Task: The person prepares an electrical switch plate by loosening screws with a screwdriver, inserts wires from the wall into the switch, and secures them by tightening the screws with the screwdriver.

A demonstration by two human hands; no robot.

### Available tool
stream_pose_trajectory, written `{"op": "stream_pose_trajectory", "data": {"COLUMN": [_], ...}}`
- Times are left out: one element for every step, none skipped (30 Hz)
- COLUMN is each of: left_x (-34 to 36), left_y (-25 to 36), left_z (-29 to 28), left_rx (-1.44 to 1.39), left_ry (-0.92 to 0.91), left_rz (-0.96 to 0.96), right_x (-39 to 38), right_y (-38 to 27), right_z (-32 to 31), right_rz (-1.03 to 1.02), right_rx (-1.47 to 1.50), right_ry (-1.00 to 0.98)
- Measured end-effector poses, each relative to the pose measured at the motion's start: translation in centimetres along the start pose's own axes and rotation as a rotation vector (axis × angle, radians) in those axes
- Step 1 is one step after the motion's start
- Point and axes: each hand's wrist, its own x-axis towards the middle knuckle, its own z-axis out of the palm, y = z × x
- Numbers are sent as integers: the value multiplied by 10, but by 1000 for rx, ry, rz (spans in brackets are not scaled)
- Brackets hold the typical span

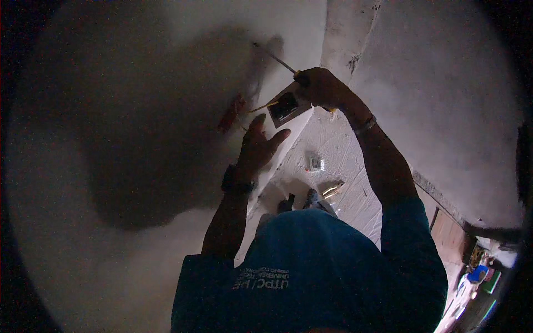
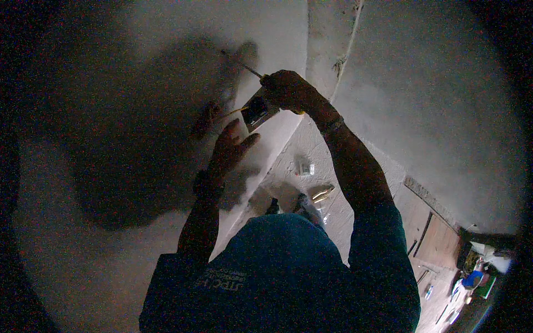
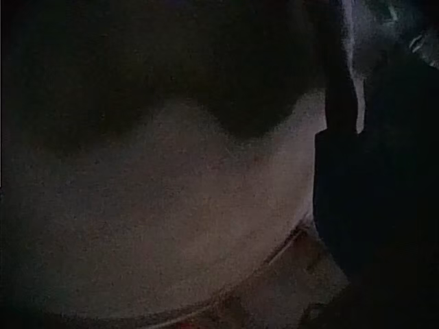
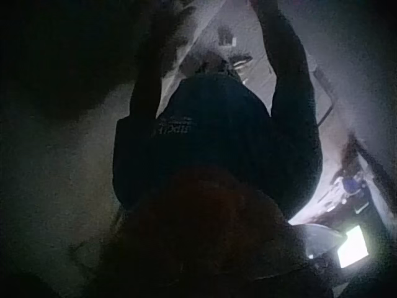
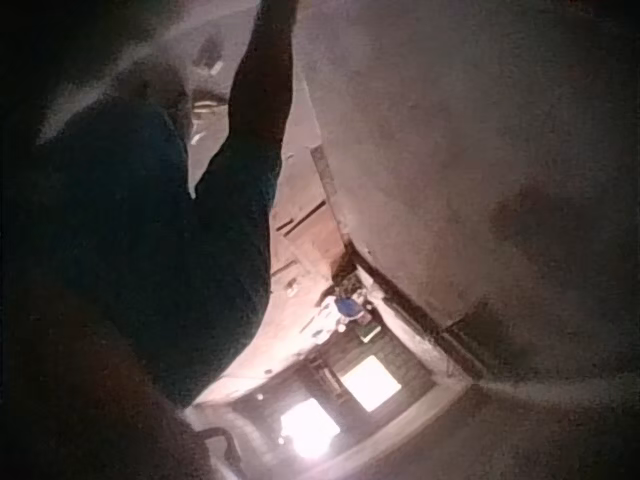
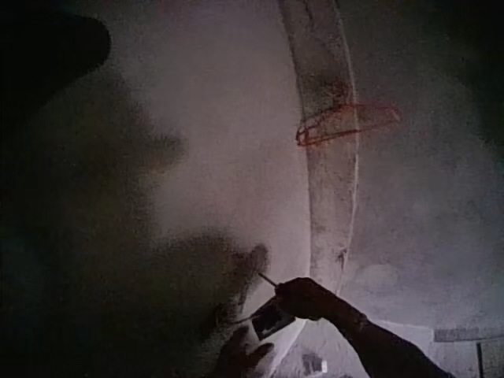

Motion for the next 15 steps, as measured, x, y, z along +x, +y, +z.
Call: {"op": "stream_pose_trajectory", "data": {"left_x": [7,15,23,30,37,41,45,48,49,45,43,38,36,37,40], "left_y": [-3,-6,0,4,9,12,11,10,11,18,26,27,23,27,26], "left_z": [3,5,7,10,11,12,13,13,15,14,14,9,9,12,13], "left_rx": [-1,39,77,75,67,61,61,62,65,63,-10,-81,-85,23,111], "left_ry": [7,54,99,102,85,64,63,4,-60,-69,-125,-167,-166,-126,-88], "left_rz": [-7,166,340,334,436,541,536,503,476,471,434,386,382,409,453], "right_x": [2,5,10,14,16,16,16,19,21,18,8,-3,-15,-33,-55], "right_y": [3,6,8,9,10,8,9,22,43,49,57,42,26,22,32], "right_z": [0,-1,-6,-11,-15,-19,-20,-9,7,15,19,15,6,-6,1], "right_rz": [-79,-84,-83,-82,-84,1,88,89,-224,-529,-518,-154,240,417,458], "right_rx": [114,117,100,84,86,159,231,233,-29,-293,-291,350,963,1048,1121], "right_ry": [26,19,-44,-107,-115,-187,-258,-261,-19,217,213,135,47,134,144]}}
